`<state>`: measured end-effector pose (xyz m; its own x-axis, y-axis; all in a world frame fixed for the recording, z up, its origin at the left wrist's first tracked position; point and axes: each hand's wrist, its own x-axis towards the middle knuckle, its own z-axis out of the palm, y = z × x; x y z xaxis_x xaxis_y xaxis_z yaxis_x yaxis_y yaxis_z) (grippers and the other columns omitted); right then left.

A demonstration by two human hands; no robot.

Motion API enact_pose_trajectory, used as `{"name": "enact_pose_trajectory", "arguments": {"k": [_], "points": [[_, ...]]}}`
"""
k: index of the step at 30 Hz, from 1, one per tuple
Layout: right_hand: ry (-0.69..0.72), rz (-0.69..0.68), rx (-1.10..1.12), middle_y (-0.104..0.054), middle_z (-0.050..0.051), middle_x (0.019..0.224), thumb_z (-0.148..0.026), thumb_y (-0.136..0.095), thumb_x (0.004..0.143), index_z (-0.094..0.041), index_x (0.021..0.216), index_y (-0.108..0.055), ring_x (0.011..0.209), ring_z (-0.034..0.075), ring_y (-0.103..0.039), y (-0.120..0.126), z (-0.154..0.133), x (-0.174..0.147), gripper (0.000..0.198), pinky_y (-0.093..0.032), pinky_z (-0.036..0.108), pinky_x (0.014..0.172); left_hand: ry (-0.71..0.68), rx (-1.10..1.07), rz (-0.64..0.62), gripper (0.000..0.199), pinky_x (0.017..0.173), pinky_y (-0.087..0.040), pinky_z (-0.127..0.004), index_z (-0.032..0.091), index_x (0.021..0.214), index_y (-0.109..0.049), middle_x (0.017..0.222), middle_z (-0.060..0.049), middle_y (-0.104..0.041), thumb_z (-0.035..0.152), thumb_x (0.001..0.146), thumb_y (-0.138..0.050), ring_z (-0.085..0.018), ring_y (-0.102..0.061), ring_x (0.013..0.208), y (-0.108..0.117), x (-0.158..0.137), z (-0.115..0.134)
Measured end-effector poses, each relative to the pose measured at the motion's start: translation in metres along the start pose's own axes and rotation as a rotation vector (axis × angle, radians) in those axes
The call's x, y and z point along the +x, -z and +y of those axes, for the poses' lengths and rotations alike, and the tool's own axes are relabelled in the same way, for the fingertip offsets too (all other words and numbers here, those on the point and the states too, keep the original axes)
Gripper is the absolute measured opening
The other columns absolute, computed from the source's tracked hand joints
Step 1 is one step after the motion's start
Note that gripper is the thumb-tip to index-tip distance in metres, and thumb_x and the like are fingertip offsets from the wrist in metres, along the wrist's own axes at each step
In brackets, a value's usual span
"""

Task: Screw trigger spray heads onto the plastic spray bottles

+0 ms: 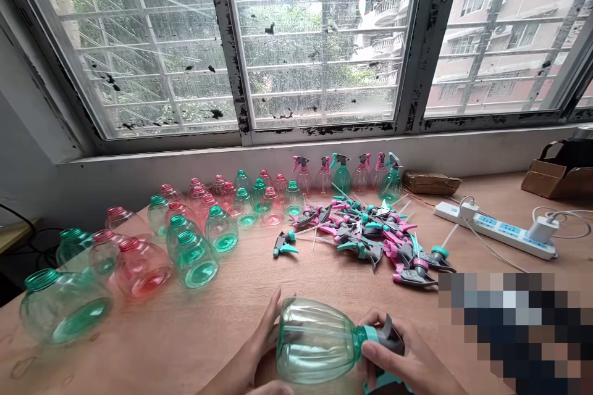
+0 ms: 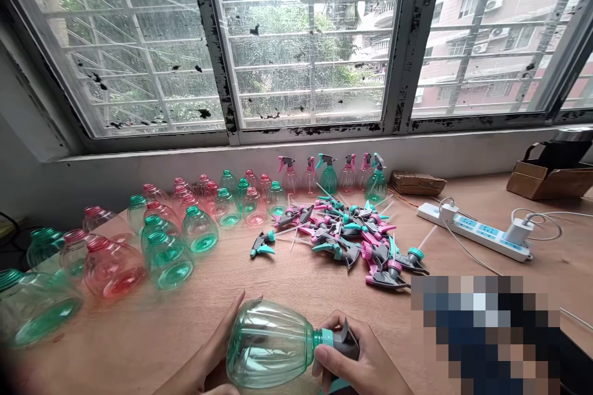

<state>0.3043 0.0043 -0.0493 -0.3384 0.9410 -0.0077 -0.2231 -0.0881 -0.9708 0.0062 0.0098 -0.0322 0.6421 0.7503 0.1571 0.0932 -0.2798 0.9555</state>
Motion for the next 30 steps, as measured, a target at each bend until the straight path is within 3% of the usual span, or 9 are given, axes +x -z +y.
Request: {"name": "enact_pose_trajectory", "arguments": {"k": [6,9,11,14,17,20,24,26,30], "points": [[0.008,0.012,0.000,-0.077,0.002,0.064,-0.049,-0.080,0.079,-0.014,0.087,-0.064,0.053,0.013,-0.069,0.000,0.000,0.000,0.040,-0.055,0.024,0.054,0.005,0.064,0.008,0.086,0.125,-0.020,-0.048,0.037,0.159,-0.008,0.171,-0.002,-0.011,0.047,0.093,-0.063,-0.033,-0.021,0.153,0.000,0.001,0.001],[0.014,0.015,0.001,-0.077,0.002,0.064,-0.049,-0.080,0.079,-0.015,0.087,-0.064,0.053,0.015,-0.069,0.000,0.001,0.000,0.039,-0.055,0.025,0.054,0.004,0.079,0.046,0.076,0.125,-0.017,-0.046,0.041,0.158,-0.007,0.170,-0.002,-0.019,0.042,0.099,-0.055,-0.030,-0.026,0.152,-0.003,0.000,0.000],[0.017,0.016,-0.004,-0.076,0.002,0.064,-0.049,-0.080,0.079,-0.015,0.088,-0.064,0.053,0.015,-0.069,0.001,0.002,0.000,0.039,-0.055,0.026,0.054,0.013,0.066,0.050,0.079,0.126,-0.013,-0.047,0.042,0.158,-0.004,0.168,-0.003,-0.024,0.045,0.098,-0.056,-0.029,-0.025,0.153,-0.003,-0.001,-0.001],[0.034,0.017,-0.010,-0.076,0.002,0.065,-0.047,-0.080,0.080,-0.015,0.089,-0.064,0.053,0.015,-0.069,0.001,0.003,0.000,0.037,-0.054,0.026,0.055,0.042,0.029,0.031,0.098,0.126,-0.014,-0.050,0.039,0.157,0.007,0.170,-0.005,-0.018,0.050,0.091,-0.065,-0.032,-0.018,0.154,-0.003,-0.002,0.001],[0.045,0.012,-0.005,-0.075,0.002,0.066,-0.045,-0.080,0.081,-0.015,0.089,-0.064,0.053,0.014,-0.068,0.001,0.004,0.001,0.035,-0.053,0.025,0.055,0.049,0.027,0.022,0.089,0.125,-0.016,-0.048,0.039,0.158,-0.001,0.170,-0.003,-0.014,0.047,0.094,-0.062,-0.031,-0.015,0.155,-0.002,-0.002,0.006],[0.040,0.006,0.004,-0.076,0.002,0.066,-0.044,-0.080,0.081,-0.014,0.089,-0.064,0.054,0.014,-0.069,0.002,0.005,0.001,0.034,-0.053,0.024,0.055,0.059,0.060,0.041,0.083,0.125,-0.019,-0.043,0.041,0.158,-0.011,0.169,0.000,-0.019,0.045,0.094,-0.064,-0.028,-0.018,0.155,-0.004,0.000,0.011],[0.042,-0.002,0.021,-0.076,0.001,0.065,-0.043,-0.081,0.081,-0.014,0.088,-0.065,0.054,0.014,-0.069,0.003,0.004,0.001,0.033,-0.054,0.023,0.056,0.067,0.045,0.046,0.073,0.124,-0.024,-0.042,0.042,0.158,-0.006,0.163,-0.003,-0.037,0.049,0.100,-0.051,-0.027,-0.035,0.149,-0.006,0.001,0.008],[0.043,-0.001,0.026,-0.076,0.001,0.065,-0.043,-0.081,0.081,-0.014,0.088,-0.065,0.054,0.013,-0.069,0.002,0.004,0.001,0.034,-0.054,0.023,0.055,0.068,0.037,0.040,0.079,0.124,-0.022,-0.044,0.042,0.158,-0.003,0.161,-0.003,-0.040,0.052,0.098,-0.054,-0.028,-0.038,0.148,-0.005,0.000,0.005],[0.036,-0.001,0.034,-0.074,0.000,0.064,-0.044,-0.083,0.078,-0.014,0.088,-0.066,0.054,0.013,-0.069,0.001,0.003,0.001,0.036,-0.054,0.022,0.054,0.060,0.010,0.045,0.100,0.124,-0.021,-0.046,0.039,0.158,0.004,0.168,-0.003,-0.024,0.053,0.089,-0.067,-0.032,-0.023,0.153,-0.003,-0.001,0.003]]}}
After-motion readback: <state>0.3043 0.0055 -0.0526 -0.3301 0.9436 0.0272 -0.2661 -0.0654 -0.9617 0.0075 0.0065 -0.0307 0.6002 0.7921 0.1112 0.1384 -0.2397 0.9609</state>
